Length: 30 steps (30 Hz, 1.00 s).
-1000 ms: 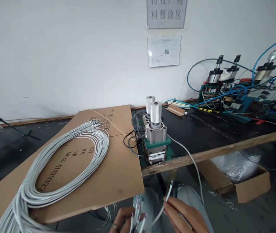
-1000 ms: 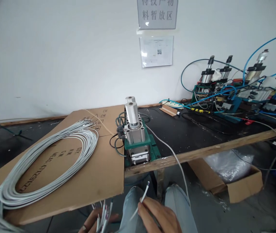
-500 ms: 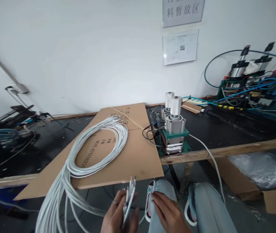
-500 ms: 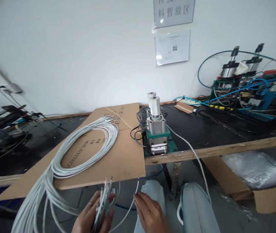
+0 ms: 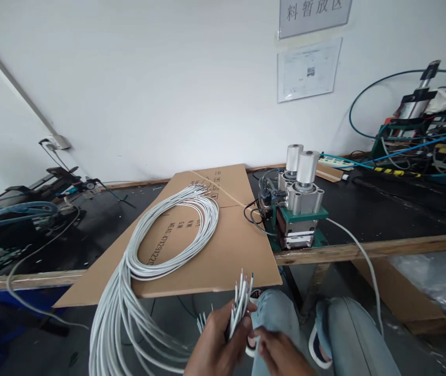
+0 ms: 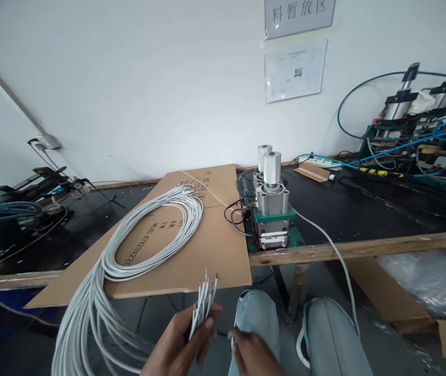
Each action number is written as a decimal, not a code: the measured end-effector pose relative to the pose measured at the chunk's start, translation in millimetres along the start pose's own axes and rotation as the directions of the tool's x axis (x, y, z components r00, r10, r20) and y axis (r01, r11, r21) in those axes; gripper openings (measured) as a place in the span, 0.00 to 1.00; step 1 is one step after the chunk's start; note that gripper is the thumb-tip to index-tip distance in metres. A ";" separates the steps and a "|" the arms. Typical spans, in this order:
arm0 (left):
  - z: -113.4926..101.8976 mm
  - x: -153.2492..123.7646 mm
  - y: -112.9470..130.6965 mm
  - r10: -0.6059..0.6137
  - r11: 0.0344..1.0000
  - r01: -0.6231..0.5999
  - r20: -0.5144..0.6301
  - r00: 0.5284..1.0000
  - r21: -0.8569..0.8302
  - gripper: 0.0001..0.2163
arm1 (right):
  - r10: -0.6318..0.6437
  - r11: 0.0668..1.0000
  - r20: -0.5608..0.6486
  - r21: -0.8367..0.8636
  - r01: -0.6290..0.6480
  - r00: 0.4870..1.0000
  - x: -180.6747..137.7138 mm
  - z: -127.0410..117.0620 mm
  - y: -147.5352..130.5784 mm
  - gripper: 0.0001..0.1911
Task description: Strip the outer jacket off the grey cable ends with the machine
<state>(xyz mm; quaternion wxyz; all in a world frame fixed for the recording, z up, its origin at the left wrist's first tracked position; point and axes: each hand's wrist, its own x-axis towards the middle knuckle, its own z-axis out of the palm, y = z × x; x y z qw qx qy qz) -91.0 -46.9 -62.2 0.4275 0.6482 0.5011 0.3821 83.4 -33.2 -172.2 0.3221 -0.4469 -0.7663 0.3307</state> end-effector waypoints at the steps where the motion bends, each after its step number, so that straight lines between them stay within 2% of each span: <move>1: 0.9 0.9 -1.2 -0.034 0.999 0.036 0.048 0.998 -0.033 0.22 | 0.003 1.000 -0.010 0.026 -0.003 1.000 -3.3 -15.0 -5.6 0.16; 2: 2.6 1.7 -1.6 -0.054 0.997 0.059 0.083 0.995 -0.056 0.22 | 0.027 0.998 -0.050 0.061 -0.024 0.998 -4.9 -30.1 -14.2 0.18; 3: 4.8 2.3 -1.5 -0.063 0.995 0.071 0.105 0.992 -0.069 0.23 | 0.082 0.984 -0.128 0.165 -0.060 0.988 -4.6 -44.4 -25.1 0.17; 5: 9.6 3.0 -0.2 -0.058 0.995 0.069 0.146 0.988 -0.071 0.22 | 0.153 0.936 -0.178 0.342 -0.085 0.972 1.1 -67.4 -50.2 0.15; 8: 15.0 2.4 1.3 -0.038 0.996 0.054 0.231 0.972 -0.066 0.23 | 0.119 0.896 -0.198 0.443 -0.020 0.973 13.4 -80.8 -79.3 0.15; 10: 16.7 1.6 1.9 -0.029 0.995 0.052 0.243 0.970 -0.088 0.23 | 0.131 0.853 -0.183 0.522 -0.016 0.974 16.7 -76.6 -85.7 0.17; 14: 19.0 0.9 5.9 -0.028 0.997 0.039 0.176 0.984 -0.063 0.21 | 0.252 0.752 -0.165 0.653 -0.086 0.953 9.5 -58.5 -80.7 0.16; 19: 22.3 -0.1 11.9 -0.031 0.999 0.032 0.120 0.992 -0.005 0.16 | 0.285 0.731 -0.130 0.670 -0.128 0.950 4.5 -51.6 -85.0 0.19; 21: 21.5 -2.1 13.8 -0.037 0.999 0.040 0.120 0.992 -0.019 0.15 | 0.294 0.705 -0.147 0.700 -0.111 0.944 4.2 -50.5 -87.5 0.19; 24: 17.8 -6.6 17.7 -0.006 0.998 0.014 0.120 0.993 -0.064 0.15 | 0.304 0.612 -0.215 0.791 -0.017 0.928 0.6 -44.3 -88.0 0.18; 26: 15.5 -10.1 21.2 0.039 0.999 -0.038 0.024 0.999 -0.034 0.15 | 0.288 0.553 -0.234 0.832 0.038 0.929 -3.7 -38.8 -88.2 0.16; 28: 14.7 -13.3 25.3 0.063 0.998 -0.061 -0.093 0.994 0.023 0.16 | 0.234 0.534 -0.213 0.844 0.057 0.949 -8.4 -35.1 -90.0 0.16; 30: 15.6 -15.9 30.4 0.042 0.999 -0.040 -0.113 0.993 0.020 0.14 | 0.171 0.542 -0.187 0.838 0.066 0.967 -12.6 -34.3 -92.9 0.17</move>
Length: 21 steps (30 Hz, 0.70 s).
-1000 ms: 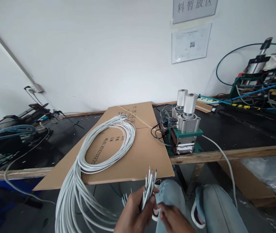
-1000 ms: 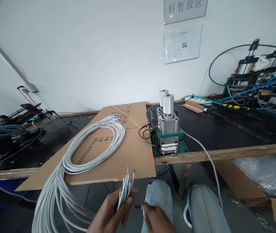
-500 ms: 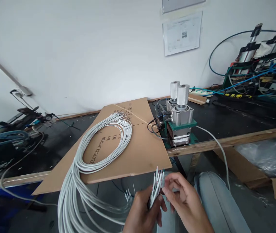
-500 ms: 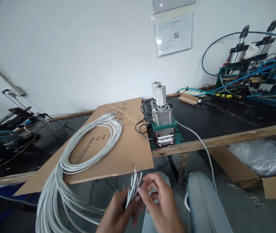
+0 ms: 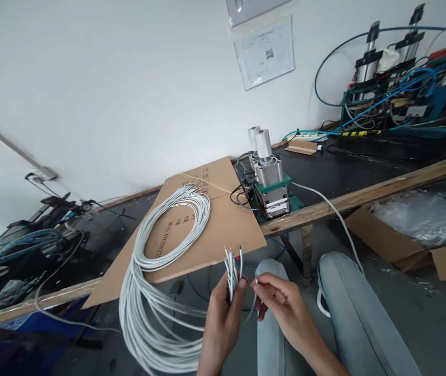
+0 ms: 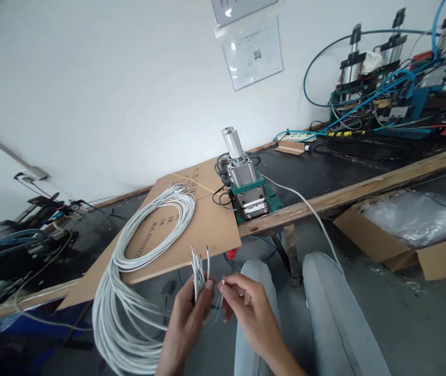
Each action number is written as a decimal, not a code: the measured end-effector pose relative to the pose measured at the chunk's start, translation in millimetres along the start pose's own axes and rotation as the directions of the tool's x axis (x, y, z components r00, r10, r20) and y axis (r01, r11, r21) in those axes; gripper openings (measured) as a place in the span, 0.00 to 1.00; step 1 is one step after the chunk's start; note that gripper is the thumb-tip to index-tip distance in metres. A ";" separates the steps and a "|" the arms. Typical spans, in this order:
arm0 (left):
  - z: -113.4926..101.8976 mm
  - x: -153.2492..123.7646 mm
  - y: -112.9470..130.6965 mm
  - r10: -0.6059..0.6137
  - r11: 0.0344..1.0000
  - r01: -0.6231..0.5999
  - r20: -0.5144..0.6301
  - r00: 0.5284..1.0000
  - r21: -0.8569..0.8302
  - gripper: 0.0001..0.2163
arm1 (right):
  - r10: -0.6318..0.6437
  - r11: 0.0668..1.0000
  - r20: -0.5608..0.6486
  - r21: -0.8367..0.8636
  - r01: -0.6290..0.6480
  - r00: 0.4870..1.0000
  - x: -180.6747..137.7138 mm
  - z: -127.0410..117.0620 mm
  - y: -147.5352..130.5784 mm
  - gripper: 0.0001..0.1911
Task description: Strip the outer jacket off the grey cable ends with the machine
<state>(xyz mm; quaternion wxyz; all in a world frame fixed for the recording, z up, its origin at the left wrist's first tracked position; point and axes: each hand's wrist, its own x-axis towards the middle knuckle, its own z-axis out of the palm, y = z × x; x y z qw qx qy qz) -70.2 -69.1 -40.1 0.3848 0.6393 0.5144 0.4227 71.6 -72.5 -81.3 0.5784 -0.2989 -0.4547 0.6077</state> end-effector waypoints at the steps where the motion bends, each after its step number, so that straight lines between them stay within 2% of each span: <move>1: 0.6 -1.1 3.0 -0.019 1.000 0.019 0.027 0.999 -0.024 0.14 | -0.008 1.000 0.025 -0.006 0.009 1.000 -2.0 0.5 -1.3 0.18; 4: 2.3 -4.6 12.0 -0.047 0.993 0.057 0.095 0.994 -0.101 0.13 | -0.027 0.999 0.079 -0.045 0.030 0.997 -7.1 -0.2 -5.2 0.19; 11: -0.2 -16.2 18.9 -0.055 0.983 0.075 0.118 0.992 -0.170 0.11 | 0.006 0.991 0.171 -0.133 0.017 0.985 -17.2 -7.2 -9.0 0.19; 18: 1.1 -20.1 20.6 -0.042 0.990 0.059 0.131 0.991 -0.130 0.10 | 0.018 0.983 0.201 -0.181 0.019 0.979 -18.2 -9.1 -8.2 0.17; 21: 3.1 -20.3 18.4 -0.047 0.995 0.056 0.113 0.992 -0.077 0.08 | -0.017 0.949 0.204 -0.306 0.080 0.979 -19.1 -11.2 -11.4 0.16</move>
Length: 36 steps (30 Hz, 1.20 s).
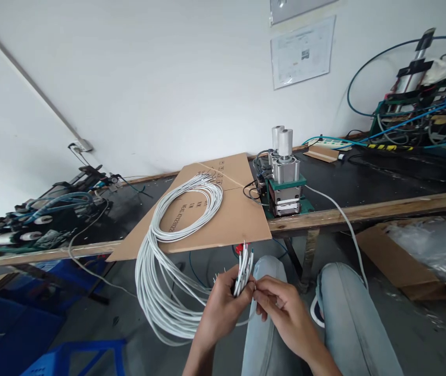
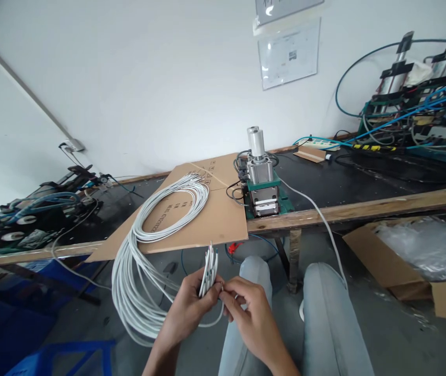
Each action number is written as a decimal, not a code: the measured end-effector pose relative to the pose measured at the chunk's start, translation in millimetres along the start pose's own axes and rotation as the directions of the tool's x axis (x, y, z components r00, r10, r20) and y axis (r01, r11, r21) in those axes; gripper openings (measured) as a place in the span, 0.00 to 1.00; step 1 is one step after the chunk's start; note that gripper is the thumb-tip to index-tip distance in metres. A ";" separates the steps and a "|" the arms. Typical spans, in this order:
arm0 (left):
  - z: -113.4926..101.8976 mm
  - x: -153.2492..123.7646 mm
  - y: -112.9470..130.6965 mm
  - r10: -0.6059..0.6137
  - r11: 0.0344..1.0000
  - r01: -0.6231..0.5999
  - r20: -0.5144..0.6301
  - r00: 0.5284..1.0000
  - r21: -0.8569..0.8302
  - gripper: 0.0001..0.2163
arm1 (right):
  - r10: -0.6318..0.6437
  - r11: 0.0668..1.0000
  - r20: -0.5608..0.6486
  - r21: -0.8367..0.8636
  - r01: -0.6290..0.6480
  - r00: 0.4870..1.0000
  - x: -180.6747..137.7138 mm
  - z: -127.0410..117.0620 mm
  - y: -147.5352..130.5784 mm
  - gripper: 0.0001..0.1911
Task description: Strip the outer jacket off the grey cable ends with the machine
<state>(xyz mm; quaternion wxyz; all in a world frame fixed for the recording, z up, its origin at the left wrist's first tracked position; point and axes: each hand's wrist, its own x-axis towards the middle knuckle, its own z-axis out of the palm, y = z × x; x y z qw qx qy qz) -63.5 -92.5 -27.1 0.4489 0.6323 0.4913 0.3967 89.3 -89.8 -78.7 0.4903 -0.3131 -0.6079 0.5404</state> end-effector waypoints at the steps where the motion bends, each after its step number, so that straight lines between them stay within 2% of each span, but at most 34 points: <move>1: 0.6 0.1 -1.2 -0.002 1.000 0.002 -0.009 1.000 0.023 0.07 | -0.034 0.996 -0.006 -0.089 0.033 0.999 -0.6 -1.0 -1.0 0.16; 5: 4.2 0.7 -4.2 -0.010 0.991 0.018 -0.063 0.998 0.131 0.05 | -0.200 0.894 0.005 -0.407 0.185 0.980 -4.1 -3.0 -1.0 0.11; 8: 8.9 2.0 -2.7 -0.012 0.977 0.035 -0.108 0.994 0.211 0.07 | -0.269 0.824 0.012 -0.515 0.237 0.963 -6.5 -2.6 2.7 0.11; 10: 11.3 2.5 -1.0 0.001 0.960 0.034 -0.125 0.992 0.277 0.08 | -0.287 0.811 0.005 -0.531 0.246 0.958 -6.9 -3.1 3.5 0.12; 13: 10.9 2.2 0.7 0.011 0.962 0.015 -0.091 0.996 0.274 0.08 | -0.211 0.897 -0.012 -0.400 0.188 0.977 -5.0 -5.9 -0.4 0.12; 16: 6.9 1.7 0.6 0.012 0.993 -0.009 -0.020 1.000 0.121 0.07 | -0.044 0.992 -0.009 -0.119 0.042 0.999 -1.9 -7.9 -4.7 0.15; 18: 4.7 2.0 -0.2 0.012 1.000 -0.012 0.000 1.000 0.029 0.08 | 0.025 0.999 0.000 0.045 -0.025 1.000 -0.2 -7.1 -4.0 0.16; 21: 4.5 3.1 -2.2 -0.016 0.998 0.016 -0.008 1.000 -0.066 0.08 | 0.040 0.984 -0.012 0.172 -0.037 0.999 1.5 -2.7 2.1 0.17; 25: 9.6 3.3 -4.9 -0.044 0.996 0.037 -0.091 0.995 -0.078 0.08 | 0.011 0.985 -0.079 0.174 0.003 0.997 2.8 4.4 9.5 0.17; 32: 20.4 0.5 -9.3 -0.097 0.995 0.096 -0.250 0.963 -0.016 0.07 | -0.120 0.992 -0.205 0.009 0.124 0.971 0.9 14.8 21.5 0.12; 36: 22.0 2.1 -14.0 -0.136 0.979 0.090 -0.259 0.956 -0.183 0.05 | -0.135 0.991 -0.256 -0.024 0.134 0.957 0.7 20.9 28.7 0.12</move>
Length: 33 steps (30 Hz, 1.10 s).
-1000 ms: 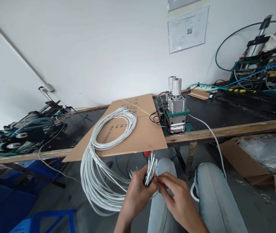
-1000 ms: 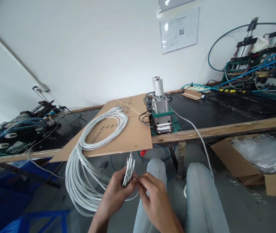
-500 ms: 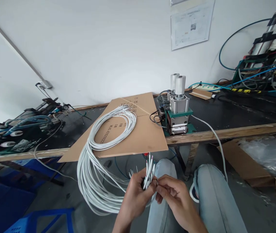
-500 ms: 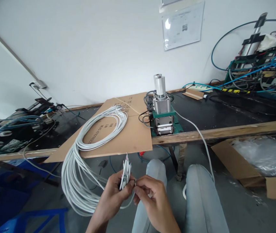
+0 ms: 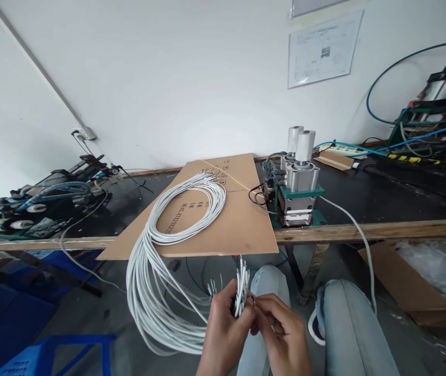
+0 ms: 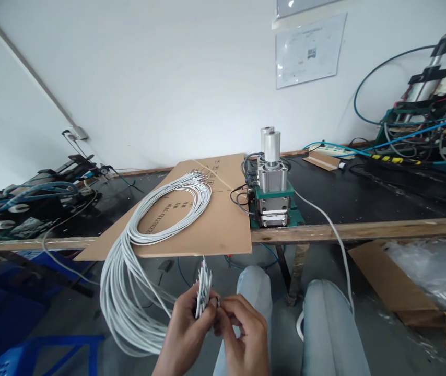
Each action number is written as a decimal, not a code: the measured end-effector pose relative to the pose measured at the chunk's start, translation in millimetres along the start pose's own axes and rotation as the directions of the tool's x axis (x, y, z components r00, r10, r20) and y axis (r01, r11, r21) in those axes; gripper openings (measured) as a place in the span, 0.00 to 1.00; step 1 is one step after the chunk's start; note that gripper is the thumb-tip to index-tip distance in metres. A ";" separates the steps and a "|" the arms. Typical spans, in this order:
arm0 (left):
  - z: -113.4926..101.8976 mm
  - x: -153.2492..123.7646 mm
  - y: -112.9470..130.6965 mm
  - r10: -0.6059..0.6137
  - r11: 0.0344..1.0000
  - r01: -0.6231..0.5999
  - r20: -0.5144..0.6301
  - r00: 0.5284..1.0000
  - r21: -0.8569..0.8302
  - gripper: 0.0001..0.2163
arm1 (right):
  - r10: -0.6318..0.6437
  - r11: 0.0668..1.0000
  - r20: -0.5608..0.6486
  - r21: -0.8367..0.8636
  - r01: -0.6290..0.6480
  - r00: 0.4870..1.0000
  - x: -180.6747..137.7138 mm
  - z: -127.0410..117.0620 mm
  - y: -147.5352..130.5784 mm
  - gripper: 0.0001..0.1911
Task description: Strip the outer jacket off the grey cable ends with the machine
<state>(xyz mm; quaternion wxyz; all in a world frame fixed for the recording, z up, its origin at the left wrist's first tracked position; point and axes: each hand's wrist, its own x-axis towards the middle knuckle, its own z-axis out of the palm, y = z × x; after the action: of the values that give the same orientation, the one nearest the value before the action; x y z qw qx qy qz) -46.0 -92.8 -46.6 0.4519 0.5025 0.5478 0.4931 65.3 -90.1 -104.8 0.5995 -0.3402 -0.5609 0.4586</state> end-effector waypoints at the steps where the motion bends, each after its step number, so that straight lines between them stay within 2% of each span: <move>1: -0.4 0.7 -0.8 -0.009 0.999 0.010 0.005 1.000 -0.053 0.05 | 0.011 1.000 -0.009 0.006 -0.011 1.000 -0.2 1.4 0.9 0.12; 5: -4.2 2.8 -2.4 -0.007 0.978 0.024 0.082 0.997 -0.206 0.07 | 0.063 0.994 -0.008 0.094 -0.062 0.998 -0.3 4.9 4.0 0.14; 9: -8.7 5.4 -3.9 0.018 0.976 0.014 0.145 0.989 -0.218 0.06 | 0.070 0.989 0.047 0.124 -0.076 0.996 1.1 1.0 6.8 0.15; 12: -10.4 8.3 -3.8 0.020 0.994 -0.004 0.154 0.988 -0.106 0.03 | 0.052 0.998 0.132 0.039 -0.058 0.990 4.7 -8.0 4.9 0.15; 16: -10.3 12.8 2.1 0.021 0.998 -0.033 0.212 0.977 0.055 0.05 | -0.013 0.991 0.206 -0.125 0.039 0.978 10.0 -21.0 -2.9 0.15; 21: -8.7 16.4 14.3 0.040 0.961 -0.101 0.228 0.973 0.259 0.06 | -0.154 0.925 0.232 -0.309 0.222 0.961 11.6 -27.9 -10.8 0.10; 25: -7.0 18.1 17.9 0.064 0.911 -0.141 0.205 0.977 0.387 0.06 | -0.286 0.873 0.169 -0.361 0.329 0.943 11.4 -29.8 -12.9 0.09; 27: -6.6 18.6 16.5 0.054 0.928 -0.130 0.219 0.974 0.349 0.05 | -0.203 0.912 0.173 -0.324 0.251 0.964 12.0 -31.2 -14.3 0.10; 29: -7.1 19.0 13.0 0.038 0.968 -0.103 0.272 0.961 0.227 0.05 | -0.029 0.972 0.206 -0.223 0.076 0.978 12.8 -32.5 -15.7 0.13; 31: -8.0 19.5 8.2 0.031 0.994 -0.064 0.328 0.944 0.091 0.05 | 0.105 0.989 0.227 -0.124 -0.078 0.968 13.3 -32.7 -16.1 0.16; 33: -9.0 19.9 3.4 0.031 0.999 -0.037 0.355 0.934 0.009 0.04 | 0.148 0.988 0.231 -0.066 -0.136 0.962 13.5 -31.9 -14.9 0.17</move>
<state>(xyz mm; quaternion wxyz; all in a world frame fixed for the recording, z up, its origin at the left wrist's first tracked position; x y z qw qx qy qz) -56.3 -73.6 -42.2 0.5307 0.5963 0.4523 0.3976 98.5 -79.3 -90.6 0.4857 -0.3374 -0.6132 0.5237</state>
